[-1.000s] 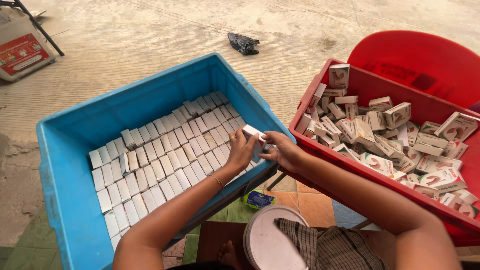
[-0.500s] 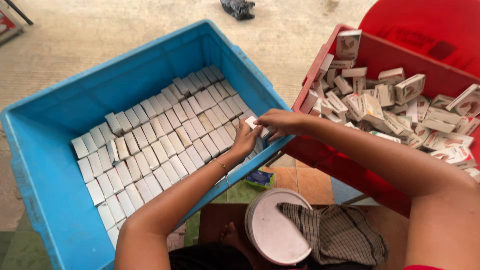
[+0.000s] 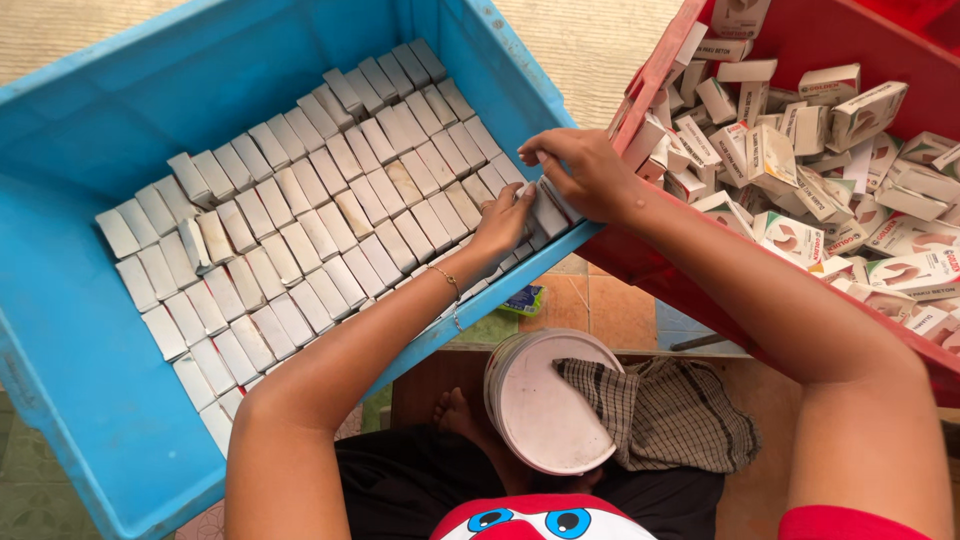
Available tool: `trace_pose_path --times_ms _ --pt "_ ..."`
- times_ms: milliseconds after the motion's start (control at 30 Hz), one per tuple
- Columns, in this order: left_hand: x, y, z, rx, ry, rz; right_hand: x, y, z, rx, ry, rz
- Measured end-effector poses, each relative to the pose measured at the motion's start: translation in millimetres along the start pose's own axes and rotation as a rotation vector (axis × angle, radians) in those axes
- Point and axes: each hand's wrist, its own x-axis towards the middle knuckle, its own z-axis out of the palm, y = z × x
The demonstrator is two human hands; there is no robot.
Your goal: The person sits on the floor and repeatedly wipes small white boxes with a cloth, then places them into a blue crate. The person picks up boxes from a red crate, wipes them on a white lid, and transfers them to the blue crate.
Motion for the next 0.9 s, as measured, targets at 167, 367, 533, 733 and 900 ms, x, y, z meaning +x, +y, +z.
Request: trace_pose_path --times_ms 167,367,533,733,900 --pt "-24 39 5 -0.302 0.066 0.014 0 -3 1 -0.047 -0.056 -0.045" --pt "-25 46 -5 -0.258 -0.027 -0.086 2 -16 -5 -0.048 -0.022 -0.025" --pt "-6 24 -7 -0.036 -0.067 0.005 2 -16 -6 -0.034 -0.025 -0.048" --pt "4 15 -9 0.288 -0.078 0.231 -1 -8 -4 -0.058 -0.029 -0.055" --pt "-30 45 -14 0.346 -0.135 -0.056 -5 -2 1 -0.190 -0.073 -0.085"
